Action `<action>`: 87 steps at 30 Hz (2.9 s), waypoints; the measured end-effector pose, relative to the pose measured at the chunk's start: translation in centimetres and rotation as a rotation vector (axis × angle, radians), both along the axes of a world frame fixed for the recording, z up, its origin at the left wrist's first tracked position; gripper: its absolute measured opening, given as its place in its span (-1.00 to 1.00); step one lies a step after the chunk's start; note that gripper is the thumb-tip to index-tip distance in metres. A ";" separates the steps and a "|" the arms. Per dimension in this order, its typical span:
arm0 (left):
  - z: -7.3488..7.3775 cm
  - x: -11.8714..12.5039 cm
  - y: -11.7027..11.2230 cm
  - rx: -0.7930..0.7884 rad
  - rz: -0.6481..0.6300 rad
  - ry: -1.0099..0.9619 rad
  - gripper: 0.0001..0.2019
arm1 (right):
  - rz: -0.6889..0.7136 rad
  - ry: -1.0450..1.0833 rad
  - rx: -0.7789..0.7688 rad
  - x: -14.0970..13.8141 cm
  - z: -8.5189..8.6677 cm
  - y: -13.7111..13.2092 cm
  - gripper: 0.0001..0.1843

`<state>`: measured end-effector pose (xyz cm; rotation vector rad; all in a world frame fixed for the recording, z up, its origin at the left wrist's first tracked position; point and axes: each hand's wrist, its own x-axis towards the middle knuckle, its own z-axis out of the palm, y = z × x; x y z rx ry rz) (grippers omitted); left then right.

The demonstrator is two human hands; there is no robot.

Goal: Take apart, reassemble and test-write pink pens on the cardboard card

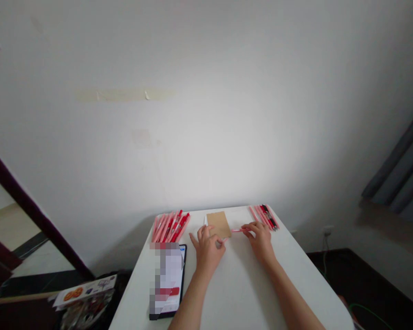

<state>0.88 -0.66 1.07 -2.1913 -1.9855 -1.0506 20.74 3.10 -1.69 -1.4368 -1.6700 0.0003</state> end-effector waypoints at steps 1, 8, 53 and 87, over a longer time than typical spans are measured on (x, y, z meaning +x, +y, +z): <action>0.0 0.0 0.0 0.004 -0.004 0.007 -0.94 | 0.000 0.001 -0.001 0.0 0.0 0.0 -0.79; 0.0 0.0 0.0 0.014 0.005 0.032 -0.92 | 0.010 0.013 0.020 0.1 -0.1 0.1 -0.80; 0.0 0.5 0.3 -0.028 -0.058 -0.070 -0.88 | 0.154 -0.079 0.041 -0.7 -0.1 -0.3 -0.83; -0.1 0.9 0.3 0.011 -0.080 0.009 -0.95 | 0.223 0.008 0.078 -0.4 -0.1 0.0 -0.82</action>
